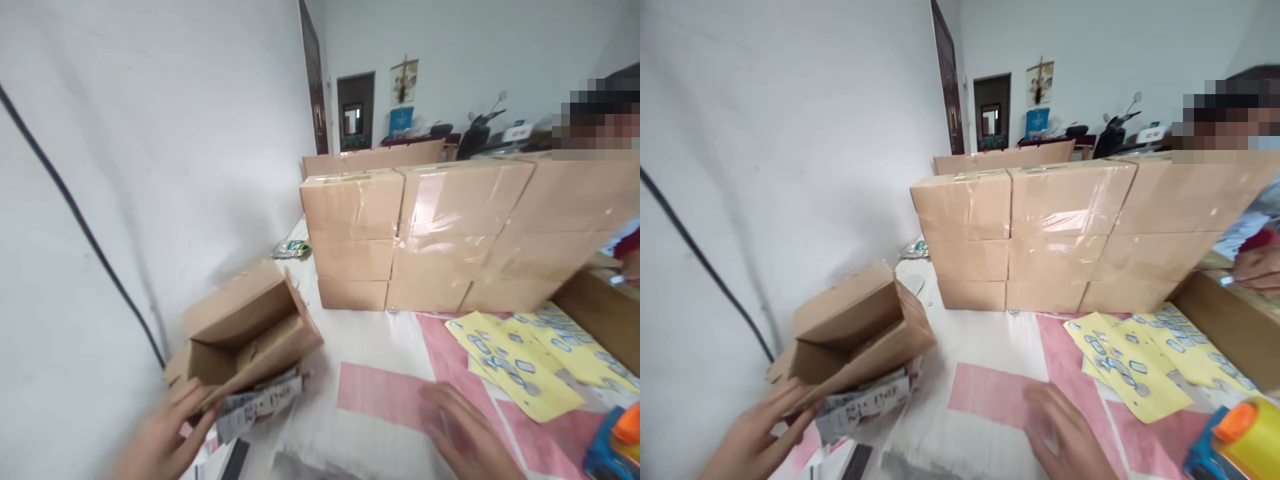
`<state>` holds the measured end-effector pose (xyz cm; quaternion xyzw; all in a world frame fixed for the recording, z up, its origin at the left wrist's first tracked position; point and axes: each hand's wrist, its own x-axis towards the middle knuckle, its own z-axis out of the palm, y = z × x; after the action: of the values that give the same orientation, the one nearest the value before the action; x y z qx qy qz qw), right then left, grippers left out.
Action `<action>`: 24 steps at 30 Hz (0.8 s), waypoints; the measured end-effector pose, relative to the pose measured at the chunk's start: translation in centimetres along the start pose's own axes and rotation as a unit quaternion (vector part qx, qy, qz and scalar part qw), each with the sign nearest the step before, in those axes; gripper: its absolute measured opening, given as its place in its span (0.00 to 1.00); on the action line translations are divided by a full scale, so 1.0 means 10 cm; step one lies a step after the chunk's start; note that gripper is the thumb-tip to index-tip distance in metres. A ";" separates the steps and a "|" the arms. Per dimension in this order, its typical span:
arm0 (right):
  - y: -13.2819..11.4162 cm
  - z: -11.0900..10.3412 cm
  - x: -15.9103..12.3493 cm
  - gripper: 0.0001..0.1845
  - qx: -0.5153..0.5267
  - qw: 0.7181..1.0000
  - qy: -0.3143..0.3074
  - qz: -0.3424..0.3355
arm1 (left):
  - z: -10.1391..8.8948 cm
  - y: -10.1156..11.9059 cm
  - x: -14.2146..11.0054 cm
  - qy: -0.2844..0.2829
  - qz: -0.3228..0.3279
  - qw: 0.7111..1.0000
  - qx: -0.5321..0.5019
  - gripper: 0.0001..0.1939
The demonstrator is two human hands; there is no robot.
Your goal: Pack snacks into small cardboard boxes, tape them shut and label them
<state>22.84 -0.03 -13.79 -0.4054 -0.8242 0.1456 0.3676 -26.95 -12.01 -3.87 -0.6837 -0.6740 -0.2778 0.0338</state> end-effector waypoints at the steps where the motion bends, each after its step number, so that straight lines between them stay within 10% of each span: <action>1: -0.02 0.14 0.16 0.34 0.033 0.997 -0.067 -0.005 | -0.02 0.12 -0.08 -0.016 0.018 0.999 -0.023 0.10; 6: -0.13 0.54 0.72 0.79 0.243 0.948 -0.204 0.010 | 0.21 0.67 0.19 -0.121 0.075 0.979 -0.143 0.10; 14: 0.35 0.22 0.74 0.44 0.212 0.973 -0.028 0.090 | 1.44 0.94 0.83 -0.105 0.001 0.952 -0.286 0.17; 19: 0.55 0.19 0.87 0.59 0.162 0.977 -0.012 0.136 | 2.05 1.26 0.56 0.040 -0.112 0.958 -0.262 0.33; 24: 0.60 0.51 1.09 0.66 0.232 0.964 -0.068 0.106 | 2.15 1.45 0.19 0.110 -0.305 0.916 -0.236 0.53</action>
<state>18.18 12.51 -15.22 -0.3835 -0.7431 0.3983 0.3771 -6.26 -2.55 -16.47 -0.3982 -0.7563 -0.4995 -0.1410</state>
